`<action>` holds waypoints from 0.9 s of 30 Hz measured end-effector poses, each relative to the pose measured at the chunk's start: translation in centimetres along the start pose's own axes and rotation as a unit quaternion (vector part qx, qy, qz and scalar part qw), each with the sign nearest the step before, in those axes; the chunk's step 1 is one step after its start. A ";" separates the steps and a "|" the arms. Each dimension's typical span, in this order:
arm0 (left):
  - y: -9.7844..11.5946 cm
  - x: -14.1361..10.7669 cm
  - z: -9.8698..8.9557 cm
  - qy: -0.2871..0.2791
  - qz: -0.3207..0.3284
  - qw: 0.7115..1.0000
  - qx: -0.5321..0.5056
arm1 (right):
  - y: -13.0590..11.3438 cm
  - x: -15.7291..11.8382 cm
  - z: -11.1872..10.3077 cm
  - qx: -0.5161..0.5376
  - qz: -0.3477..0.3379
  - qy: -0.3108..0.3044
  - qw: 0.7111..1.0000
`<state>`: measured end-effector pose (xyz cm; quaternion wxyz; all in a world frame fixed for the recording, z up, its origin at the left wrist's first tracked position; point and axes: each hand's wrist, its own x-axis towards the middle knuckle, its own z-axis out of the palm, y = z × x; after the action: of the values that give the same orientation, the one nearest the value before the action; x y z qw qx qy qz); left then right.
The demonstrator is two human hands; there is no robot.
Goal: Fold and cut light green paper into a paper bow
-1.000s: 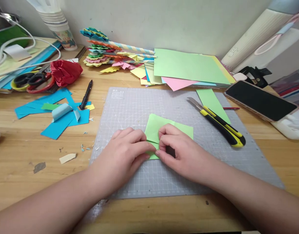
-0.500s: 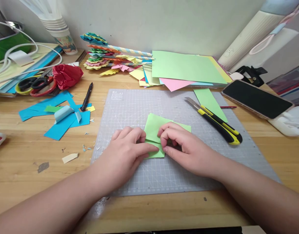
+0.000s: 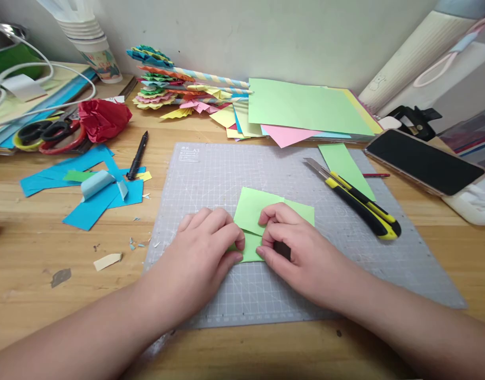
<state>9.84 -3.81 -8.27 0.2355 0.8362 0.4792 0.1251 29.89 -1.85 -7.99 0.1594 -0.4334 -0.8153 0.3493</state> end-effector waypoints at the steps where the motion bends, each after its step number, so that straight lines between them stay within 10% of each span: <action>1: 0.0 0.0 0.0 -0.001 0.001 1.000 -0.002 | 0.0 0.0 0.0 0.003 0.003 -0.002 1.000; 27: 0.0 -0.2 0.0 0.005 0.010 1.000 0.007 | -0.4 0.1 0.1 0.001 0.047 0.004 0.999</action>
<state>9.70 -3.97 -8.29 0.2258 0.8420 0.4728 0.1285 29.54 -1.93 -7.81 0.1465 -0.4723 -0.7931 0.3556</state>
